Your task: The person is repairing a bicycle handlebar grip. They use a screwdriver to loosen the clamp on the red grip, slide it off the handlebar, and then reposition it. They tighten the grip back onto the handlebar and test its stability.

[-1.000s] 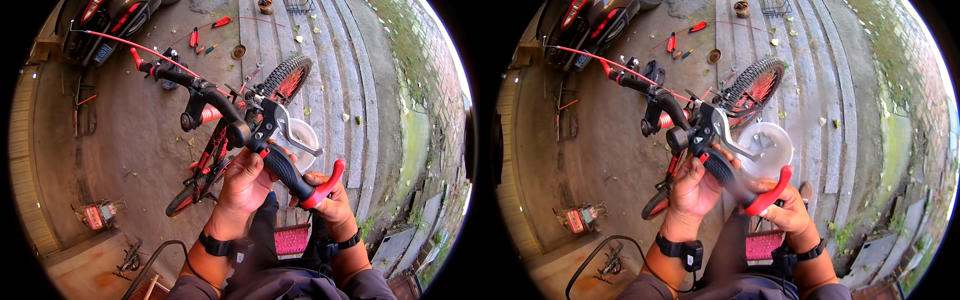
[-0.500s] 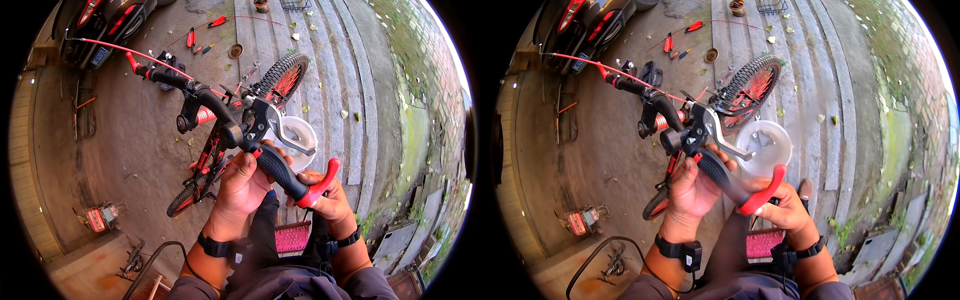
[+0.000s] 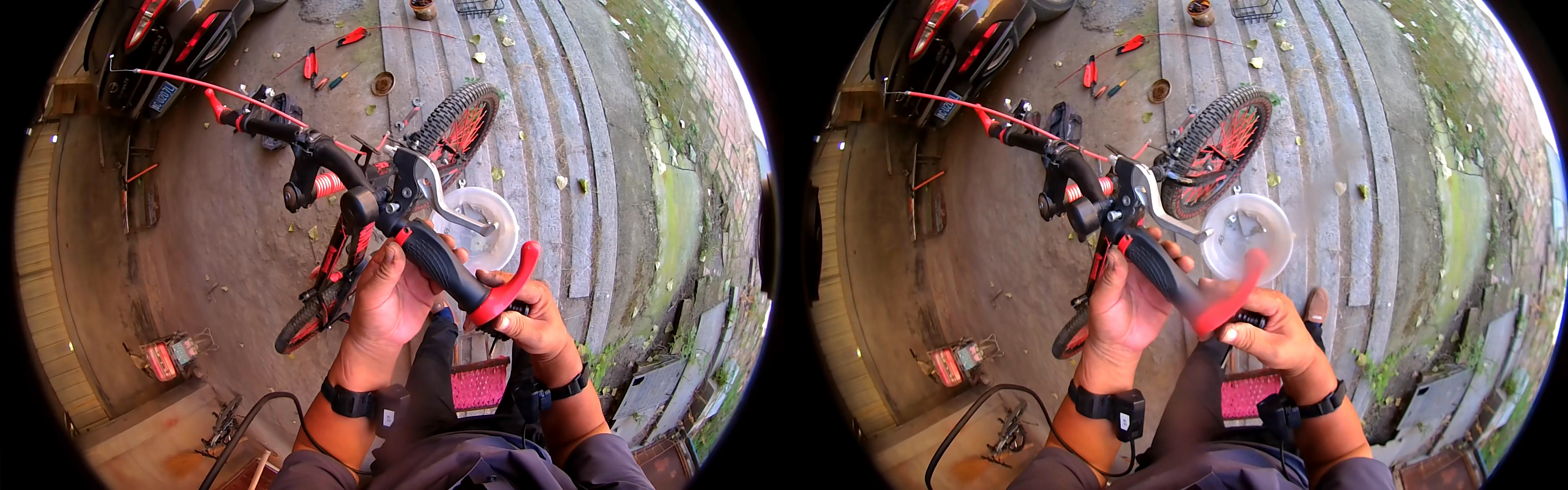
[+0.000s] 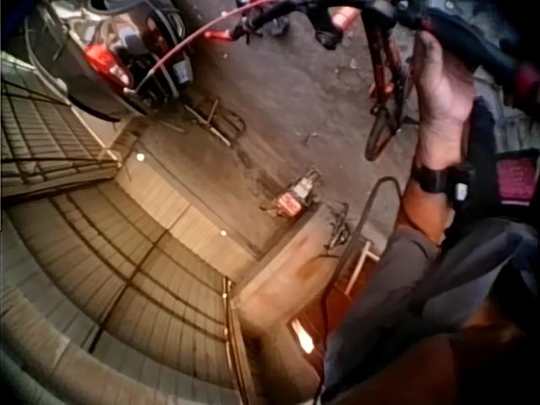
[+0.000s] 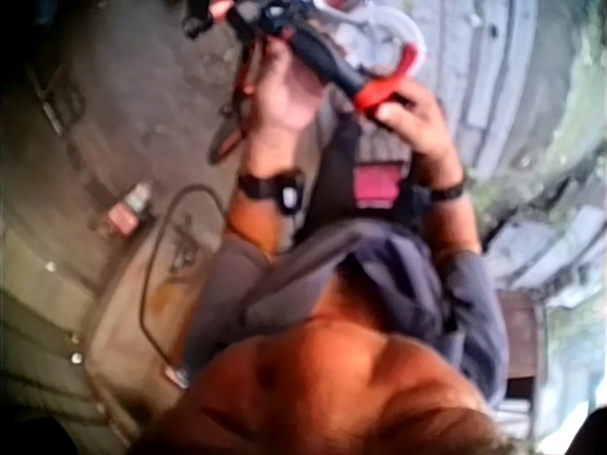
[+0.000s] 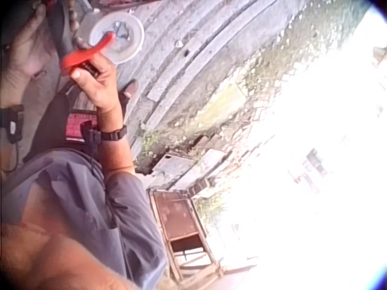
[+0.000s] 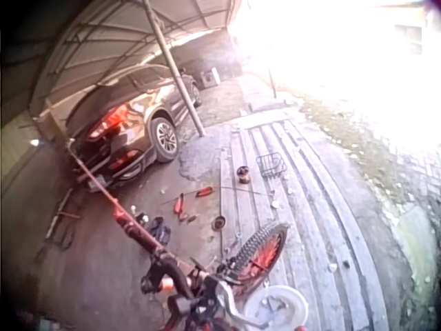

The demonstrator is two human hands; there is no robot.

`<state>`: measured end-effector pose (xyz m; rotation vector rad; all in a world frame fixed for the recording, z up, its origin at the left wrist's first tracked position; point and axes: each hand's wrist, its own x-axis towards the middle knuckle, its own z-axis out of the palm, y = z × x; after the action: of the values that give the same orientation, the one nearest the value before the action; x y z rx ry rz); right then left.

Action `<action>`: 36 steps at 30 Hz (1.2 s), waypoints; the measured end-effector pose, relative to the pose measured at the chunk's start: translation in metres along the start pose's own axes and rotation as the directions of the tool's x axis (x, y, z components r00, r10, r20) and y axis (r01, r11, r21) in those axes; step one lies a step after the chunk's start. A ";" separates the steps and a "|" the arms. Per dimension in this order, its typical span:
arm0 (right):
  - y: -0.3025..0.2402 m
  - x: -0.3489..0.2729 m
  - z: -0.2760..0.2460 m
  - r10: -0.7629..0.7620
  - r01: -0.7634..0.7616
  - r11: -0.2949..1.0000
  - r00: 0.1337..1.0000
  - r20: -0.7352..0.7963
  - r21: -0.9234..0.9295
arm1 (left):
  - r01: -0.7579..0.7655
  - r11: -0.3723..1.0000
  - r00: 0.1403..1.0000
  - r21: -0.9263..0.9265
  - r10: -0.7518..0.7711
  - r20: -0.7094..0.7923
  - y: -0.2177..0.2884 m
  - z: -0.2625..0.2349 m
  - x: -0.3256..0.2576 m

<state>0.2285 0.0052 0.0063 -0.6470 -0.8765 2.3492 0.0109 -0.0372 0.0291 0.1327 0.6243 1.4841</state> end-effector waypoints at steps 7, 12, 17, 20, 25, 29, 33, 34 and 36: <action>0.002 0.008 0.006 -0.032 0.031 0.998 0.999 0.011 0.060 | -0.022 0.997 0.998 0.072 0.026 -0.051 -0.005 -0.003 -0.005; 0.001 0.013 0.006 -0.086 0.086 0.996 0.996 0.013 0.030 | -0.023 0.988 0.994 0.155 0.038 -0.098 -0.004 0.004 -0.007; 0.004 0.012 0.010 -0.085 0.086 0.995 0.996 -0.021 0.045 | -0.035 0.987 0.996 0.159 0.048 -0.080 -0.004 0.006 -0.007; 0.007 0.008 0.004 -0.060 0.060 0.998 0.997 -0.039 0.006 | -0.042 0.987 0.995 0.157 0.057 -0.086 -0.008 0.000 -0.010; 0.020 0.004 0.001 -0.067 0.123 0.970 0.964 -0.256 0.211 | 0.084 0.918 0.986 0.388 -0.019 -0.167 -0.029 -0.013 -0.029; 0.032 -0.001 0.004 -0.006 0.150 0.943 0.901 -0.434 0.296 | 0.175 0.801 0.982 0.572 -0.104 -0.155 -0.068 -0.004 -0.054; 0.043 -0.012 0.009 0.004 0.158 0.936 0.889 -0.458 0.314 | 0.149 0.773 0.986 0.616 -0.071 -0.150 -0.105 0.000 -0.073; 0.044 -0.016 0.010 0.012 0.150 0.939 0.885 -0.465 0.309 | 0.137 0.685 0.989 0.716 -0.059 -0.132 -0.104 0.005 -0.073; 0.042 -0.022 0.011 0.023 0.138 0.938 0.889 -0.457 0.317 | 0.099 0.474 0.995 0.875 -0.046 -0.088 -0.101 0.012 -0.068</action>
<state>0.2241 -0.0405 -0.0103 -0.9507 -0.2628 2.0875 0.1079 -0.1098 0.0142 0.8748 1.3991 0.9321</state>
